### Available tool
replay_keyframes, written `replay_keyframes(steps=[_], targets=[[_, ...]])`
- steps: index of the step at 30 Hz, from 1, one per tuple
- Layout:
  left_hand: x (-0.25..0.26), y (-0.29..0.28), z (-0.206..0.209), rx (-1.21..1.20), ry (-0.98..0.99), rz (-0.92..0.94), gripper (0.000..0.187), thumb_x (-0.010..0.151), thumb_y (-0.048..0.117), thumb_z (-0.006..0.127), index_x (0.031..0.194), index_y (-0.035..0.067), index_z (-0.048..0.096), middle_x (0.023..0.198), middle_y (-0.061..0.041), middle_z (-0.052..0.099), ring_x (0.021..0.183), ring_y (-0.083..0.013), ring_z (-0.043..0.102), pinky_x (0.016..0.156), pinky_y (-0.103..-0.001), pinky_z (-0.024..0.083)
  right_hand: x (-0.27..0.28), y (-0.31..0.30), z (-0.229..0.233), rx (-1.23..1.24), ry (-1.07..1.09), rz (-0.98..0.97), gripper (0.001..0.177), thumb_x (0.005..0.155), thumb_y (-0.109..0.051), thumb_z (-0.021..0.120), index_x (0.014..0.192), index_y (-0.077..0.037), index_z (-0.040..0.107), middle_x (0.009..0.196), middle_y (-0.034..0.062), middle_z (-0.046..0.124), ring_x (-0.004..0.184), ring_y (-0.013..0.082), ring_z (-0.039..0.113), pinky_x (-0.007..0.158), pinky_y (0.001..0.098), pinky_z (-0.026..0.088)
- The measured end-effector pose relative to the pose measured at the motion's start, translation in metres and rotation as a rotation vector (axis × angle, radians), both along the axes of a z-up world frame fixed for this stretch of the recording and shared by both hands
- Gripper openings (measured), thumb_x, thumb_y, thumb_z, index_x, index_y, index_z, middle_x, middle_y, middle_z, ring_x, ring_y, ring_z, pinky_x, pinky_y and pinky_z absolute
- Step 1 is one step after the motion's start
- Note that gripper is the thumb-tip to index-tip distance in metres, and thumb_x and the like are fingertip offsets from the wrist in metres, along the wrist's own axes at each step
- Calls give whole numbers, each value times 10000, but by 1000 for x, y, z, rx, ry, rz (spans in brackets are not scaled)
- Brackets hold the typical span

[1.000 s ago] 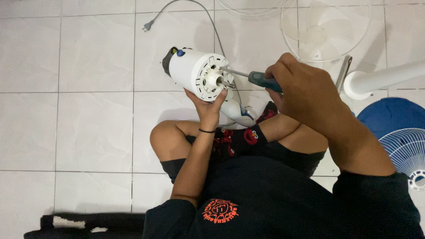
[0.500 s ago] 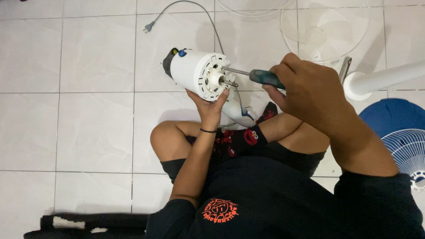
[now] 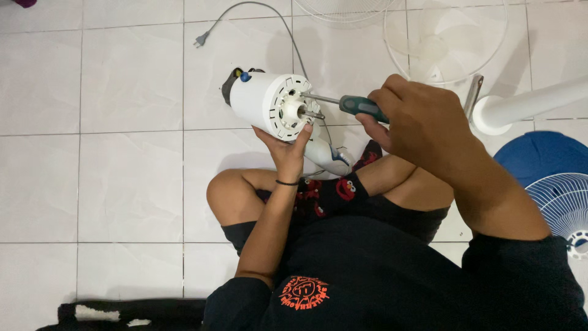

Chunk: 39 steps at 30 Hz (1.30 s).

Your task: The person sits on the floor and reassembles a white fan motor. They attach the motor housing, align the internal components, and use a screwdriver to tighten the central shaft nut. The person handles the motor housing, fan blades, and a screwdriver throughout the process.

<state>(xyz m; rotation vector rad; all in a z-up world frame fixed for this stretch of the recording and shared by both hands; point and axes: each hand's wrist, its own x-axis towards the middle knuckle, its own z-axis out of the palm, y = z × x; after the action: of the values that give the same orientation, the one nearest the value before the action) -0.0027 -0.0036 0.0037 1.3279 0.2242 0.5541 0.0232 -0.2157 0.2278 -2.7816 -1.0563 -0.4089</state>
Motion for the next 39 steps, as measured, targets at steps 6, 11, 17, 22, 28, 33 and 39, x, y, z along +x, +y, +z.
replay_keyframes(steps=[6, 11, 17, 22, 28, 33, 39], targets=[[2, 0, 0, -41, 15, -5, 1258, 783, 155, 870, 1585, -29, -82, 1534, -241, 302, 1429, -307, 390, 1218, -423, 339, 4, 1, 2, 88, 84, 12, 400, 794, -294, 797, 1071, -20, 705, 988, 82, 636, 685, 207, 665, 570, 318, 525], [3, 0, -2, 6, -3, -3, 1214, 811, 121, 870, 1592, -33, -47, 1544, -235, 308, 1444, -306, 389, 1233, -420, 335, 7, -1, 3, -3, 30, -3, 290, 883, -284, 844, 1044, -82, 713, 916, 26, 631, 684, 212, 667, 571, 342, 522], [20, 7, -8, -97, 21, -7, 1220, 781, 120, 877, 1596, 5, -24, 1508, -219, 363, 1382, -305, 454, 1153, -420, 436, 31, 4, -4, 142, 6, 139, 513, 755, -320, 861, 1076, 27, 663, 950, 129, 626, 635, 249, 657, 504, 343, 510], [44, 12, -13, -199, 78, -45, 1236, 749, 129, 879, 1605, 40, -9, 1492, -217, 371, 1341, -303, 473, 1047, -429, 524, 53, 12, -7, 8, 60, 61, 327, 837, -245, 816, 1037, -32, 669, 947, 88, 629, 631, 246, 651, 536, 364, 517], [56, 12, -19, -178, 106, -29, 1254, 738, 108, 875, 1610, 47, -24, 1489, -208, 383, 1317, -300, 479, 1018, -415, 530, 64, 21, -6, -98, 39, 15, 273, 904, -295, 782, 977, -50, 684, 925, 91, 634, 630, 273, 666, 523, 392, 538], [60, 9, -20, -183, 10, -45, 1236, 761, 78, 873, 1619, 43, -17, 1508, -204, 391, 1331, -297, 493, 1053, -386, 505, 65, 26, -8, -48, 9, 65, 330, 791, -258, 772, 1008, -31, 673, 957, 104, 638, 676, 291, 680, 525, 406, 543], [55, 8, -19, -201, 65, -37, 1258, 738, 62, 866, 1602, 80, -48, 1472, -194, 397, 1307, -286, 500, 1047, -408, 516, 66, 23, -7, -160, 154, 18, 264, 924, -327, 728, 965, -73, 666, 865, 76, 671, 704, 296, 689, 587, 428, 558]])
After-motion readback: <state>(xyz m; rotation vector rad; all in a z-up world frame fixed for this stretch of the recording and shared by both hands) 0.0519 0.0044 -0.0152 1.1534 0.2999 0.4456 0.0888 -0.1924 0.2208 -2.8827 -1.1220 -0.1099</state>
